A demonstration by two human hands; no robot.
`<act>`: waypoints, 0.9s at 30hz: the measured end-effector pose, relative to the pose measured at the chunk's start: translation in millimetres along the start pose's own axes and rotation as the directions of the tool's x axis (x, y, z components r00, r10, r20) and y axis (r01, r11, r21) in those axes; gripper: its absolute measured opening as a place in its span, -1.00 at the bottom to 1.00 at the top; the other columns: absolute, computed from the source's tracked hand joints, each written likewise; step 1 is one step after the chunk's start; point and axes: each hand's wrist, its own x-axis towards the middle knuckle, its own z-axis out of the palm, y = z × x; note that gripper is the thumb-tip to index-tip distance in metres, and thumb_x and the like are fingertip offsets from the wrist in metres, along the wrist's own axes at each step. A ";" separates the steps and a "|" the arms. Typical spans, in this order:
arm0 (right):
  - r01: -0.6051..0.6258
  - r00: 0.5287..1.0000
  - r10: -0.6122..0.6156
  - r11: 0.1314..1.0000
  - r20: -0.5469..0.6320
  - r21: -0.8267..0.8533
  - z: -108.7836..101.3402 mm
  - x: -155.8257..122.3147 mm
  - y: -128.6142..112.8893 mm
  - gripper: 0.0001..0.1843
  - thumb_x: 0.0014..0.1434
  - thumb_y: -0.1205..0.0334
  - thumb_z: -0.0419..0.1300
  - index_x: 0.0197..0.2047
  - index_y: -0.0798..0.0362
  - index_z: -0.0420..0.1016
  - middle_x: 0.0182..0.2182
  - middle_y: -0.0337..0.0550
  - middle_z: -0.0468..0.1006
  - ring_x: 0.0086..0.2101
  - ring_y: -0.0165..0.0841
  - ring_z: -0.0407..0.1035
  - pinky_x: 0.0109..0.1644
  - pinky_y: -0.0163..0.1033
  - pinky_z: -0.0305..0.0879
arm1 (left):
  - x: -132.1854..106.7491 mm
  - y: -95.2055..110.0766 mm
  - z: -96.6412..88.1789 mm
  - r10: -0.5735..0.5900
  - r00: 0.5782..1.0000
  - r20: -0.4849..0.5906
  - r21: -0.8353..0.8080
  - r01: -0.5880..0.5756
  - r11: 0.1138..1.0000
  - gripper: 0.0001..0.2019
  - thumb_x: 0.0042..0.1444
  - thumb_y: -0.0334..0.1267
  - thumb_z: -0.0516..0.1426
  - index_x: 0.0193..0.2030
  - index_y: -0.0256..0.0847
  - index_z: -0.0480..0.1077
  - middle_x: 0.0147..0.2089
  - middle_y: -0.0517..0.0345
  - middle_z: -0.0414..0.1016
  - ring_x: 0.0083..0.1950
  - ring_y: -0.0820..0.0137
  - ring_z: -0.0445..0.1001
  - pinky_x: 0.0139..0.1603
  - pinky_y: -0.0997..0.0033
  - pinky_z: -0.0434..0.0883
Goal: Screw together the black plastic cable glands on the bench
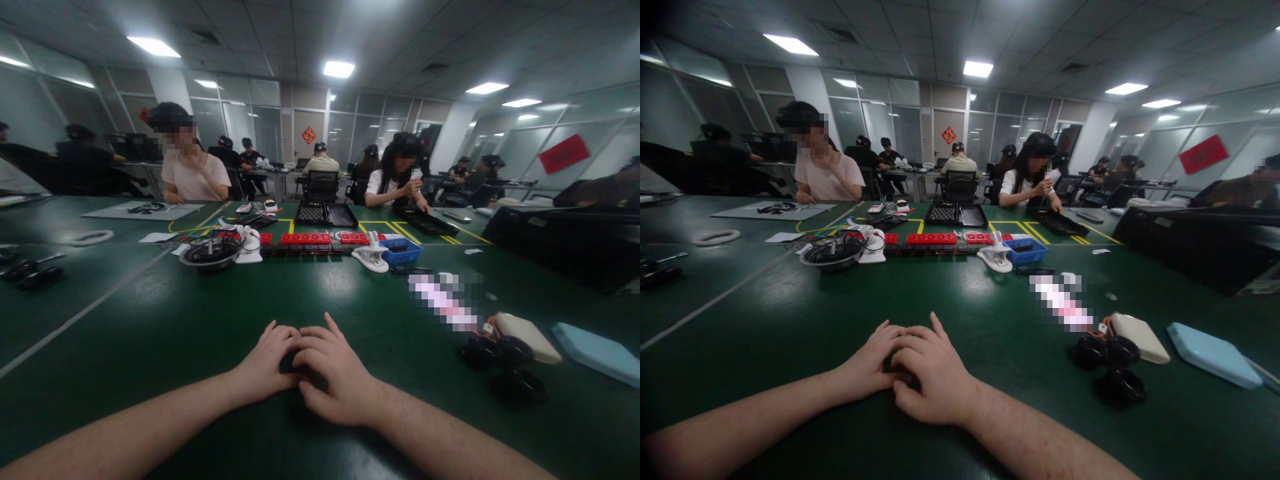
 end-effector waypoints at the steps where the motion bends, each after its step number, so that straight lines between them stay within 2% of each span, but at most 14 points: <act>1: -0.023 0.999 0.022 1.000 -0.041 -0.020 -0.6 0.1 -0.5 -0.75 -0.01 0.21 0.08 -0.21 0.03 0.33 -0.09 -0.16 0.40 0.00 -0.29 0.15 0.21 0.04 -0.37 | 0.2 -0.3 0.4 -0.001 1.000 0.003 0.000 0.001 1.000 -0.62 -0.08 -0.14 0.17 -0.08 -0.11 0.29 -0.05 0.12 0.29 0.04 0.23 0.22 0.21 -0.09 -0.17; 5: -0.095 0.989 0.077 0.986 -0.129 -0.140 -0.2 0.9 -1.4 -0.51 0.00 -0.10 0.10 -0.09 0.05 0.29 -0.09 -0.05 0.34 -0.08 -0.23 0.18 0.11 0.00 -0.10 | 0.8 -3.3 2.8 -0.011 1.000 0.005 0.001 0.011 1.000 -0.61 -0.11 -0.10 0.20 -0.10 -0.10 0.31 -0.06 0.13 0.29 0.03 0.22 0.23 0.20 -0.11 -0.19; 9: -0.201 0.978 0.178 0.948 -0.111 -0.245 4.5 2.5 -2.3 -0.45 -0.04 -0.17 0.11 -0.12 0.10 0.30 -0.21 -0.05 0.38 -0.20 -0.21 0.21 -0.08 -0.07 0.06 | 0.3 -4.9 2.6 -0.008 1.000 0.010 0.003 0.008 1.000 -0.62 -0.08 -0.03 0.17 -0.12 -0.10 0.31 -0.07 0.12 0.29 0.02 0.23 0.24 0.21 -0.12 -0.19; 13: -0.302 0.953 0.295 0.895 -0.071 -0.329 9.9 3.9 -2.1 -0.47 -0.01 -0.20 0.07 -0.18 0.11 0.31 -0.32 -0.08 0.41 -0.28 -0.22 0.24 -0.18 -0.09 0.08 | -0.4 -3.7 0.6 -0.005 1.000 0.024 0.001 0.004 1.000 -0.57 -0.07 0.05 0.14 -0.12 -0.14 0.30 -0.07 0.09 0.29 0.02 0.21 0.23 0.21 -0.13 -0.19; 16: -0.330 0.940 0.339 0.868 -0.042 -0.372 11.9 5.0 -1.1 -0.45 -0.01 -0.22 0.06 -0.18 0.11 0.31 -0.33 -0.08 0.42 -0.30 -0.22 0.26 -0.22 -0.11 0.07 | -0.5 -2.2 -0.3 -0.011 1.000 0.025 0.004 0.011 1.000 -0.64 -0.07 -0.03 0.15 -0.14 -0.14 0.31 -0.08 0.11 0.29 0.01 0.22 0.24 0.21 -0.12 -0.19; 19: -0.347 0.931 0.362 0.849 -0.041 -0.399 12.1 6.0 -1.0 -0.48 -0.03 -0.21 0.09 -0.22 0.09 0.31 -0.34 -0.11 0.43 -0.32 -0.22 0.27 -0.25 -0.13 0.07 | -0.5 -0.2 -1.4 -0.015 1.000 0.027 0.010 0.014 1.000 -0.68 -0.09 -0.15 0.17 -0.16 -0.13 0.30 -0.08 0.14 0.29 0.01 0.24 0.24 0.21 -0.10 -0.19; 22: -0.351 0.927 0.374 0.838 -0.028 -0.417 12.1 7.0 -1.2 -0.54 -0.02 -0.18 0.09 -0.30 0.09 0.33 -0.39 -0.13 0.44 -0.34 -0.24 0.27 -0.27 -0.14 0.05 | -0.7 2.5 -2.9 -0.021 1.000 0.022 0.013 0.021 1.000 -0.69 -0.10 -0.19 0.16 -0.16 -0.13 0.30 -0.09 0.14 0.29 0.01 0.25 0.24 0.22 -0.09 -0.18; 27: -0.289 0.941 0.337 0.850 0.033 -0.441 13.9 7.6 0.1 -0.67 0.07 -0.03 0.06 -0.35 0.10 0.37 -0.42 -0.12 0.45 -0.34 -0.27 0.25 -0.25 -0.15 0.02 | -0.9 5.8 -3.3 -0.026 1.000 0.004 0.018 0.026 1.000 -0.71 -0.11 -0.26 0.14 -0.17 -0.13 0.30 -0.11 0.15 0.29 0.00 0.25 0.24 0.21 -0.09 -0.18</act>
